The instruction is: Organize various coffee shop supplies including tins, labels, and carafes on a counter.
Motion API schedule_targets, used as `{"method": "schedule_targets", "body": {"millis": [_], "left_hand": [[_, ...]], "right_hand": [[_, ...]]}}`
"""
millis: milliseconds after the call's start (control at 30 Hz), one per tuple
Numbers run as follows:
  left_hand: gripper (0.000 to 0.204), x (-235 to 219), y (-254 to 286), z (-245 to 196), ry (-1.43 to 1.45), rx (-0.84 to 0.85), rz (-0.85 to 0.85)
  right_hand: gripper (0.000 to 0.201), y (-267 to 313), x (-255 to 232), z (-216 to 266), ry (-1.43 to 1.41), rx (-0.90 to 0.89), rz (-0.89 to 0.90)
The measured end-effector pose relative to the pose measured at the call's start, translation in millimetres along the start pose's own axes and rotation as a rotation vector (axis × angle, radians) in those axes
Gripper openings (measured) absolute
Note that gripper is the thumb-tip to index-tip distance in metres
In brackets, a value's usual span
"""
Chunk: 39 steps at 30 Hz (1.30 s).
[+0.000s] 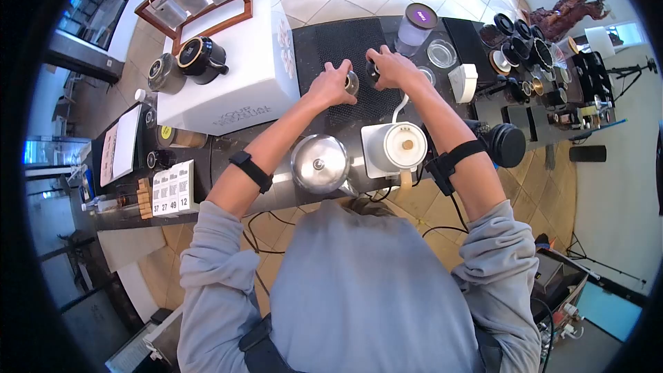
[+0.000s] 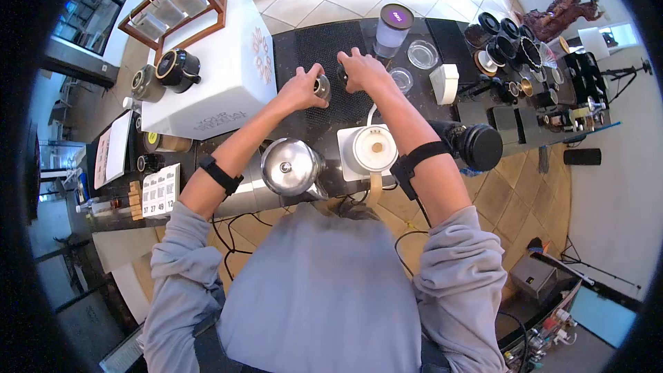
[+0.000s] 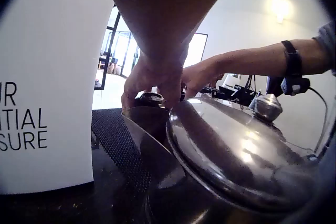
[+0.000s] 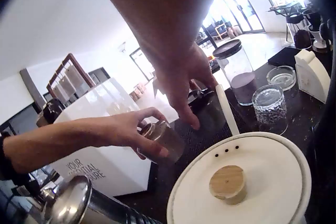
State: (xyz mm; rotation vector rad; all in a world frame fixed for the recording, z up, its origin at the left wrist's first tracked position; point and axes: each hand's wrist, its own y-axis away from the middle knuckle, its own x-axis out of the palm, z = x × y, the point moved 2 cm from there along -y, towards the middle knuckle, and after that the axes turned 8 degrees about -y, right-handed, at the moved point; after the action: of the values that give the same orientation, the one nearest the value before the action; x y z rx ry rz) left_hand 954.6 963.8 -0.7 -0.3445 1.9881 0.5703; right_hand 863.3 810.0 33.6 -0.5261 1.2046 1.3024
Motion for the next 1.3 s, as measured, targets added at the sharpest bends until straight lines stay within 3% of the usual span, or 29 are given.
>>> {"method": "schedule_targets", "body": {"millis": [433,700,900,1067,1167,1300], "left_hand": [[0.091,37.9,-20.2,11.1,-0.039,-0.024,0.139],[0.096,61.8,-31.2,8.3,-0.05,-0.038,0.169],[0.102,70.3,-40.0,17.0,-0.076,-0.025,0.224],[0.09,64.3,-48.9,27.8,-0.057,0.025,0.338],[0.08,64.9,-51.5,33.9,-0.008,0.088,0.31],[0.079,66.1,-51.5,38.7,0.051,0.124,0.291]], "right_hand": [[0.094,-25.2,49.4,-3.4,0.246,0.042,0.24],[0.083,-25.8,75.2,-7.2,0.345,0.052,0.206],[0.078,-31.6,64.9,-11.9,0.325,0.047,0.195],[0.064,-36.6,57.6,-12.4,0.22,0.125,0.29],[0.068,-49.1,79.2,-26.0,0.23,0.116,0.381],[0.076,-41.3,71.5,-13.2,0.174,0.202,0.374]]}}
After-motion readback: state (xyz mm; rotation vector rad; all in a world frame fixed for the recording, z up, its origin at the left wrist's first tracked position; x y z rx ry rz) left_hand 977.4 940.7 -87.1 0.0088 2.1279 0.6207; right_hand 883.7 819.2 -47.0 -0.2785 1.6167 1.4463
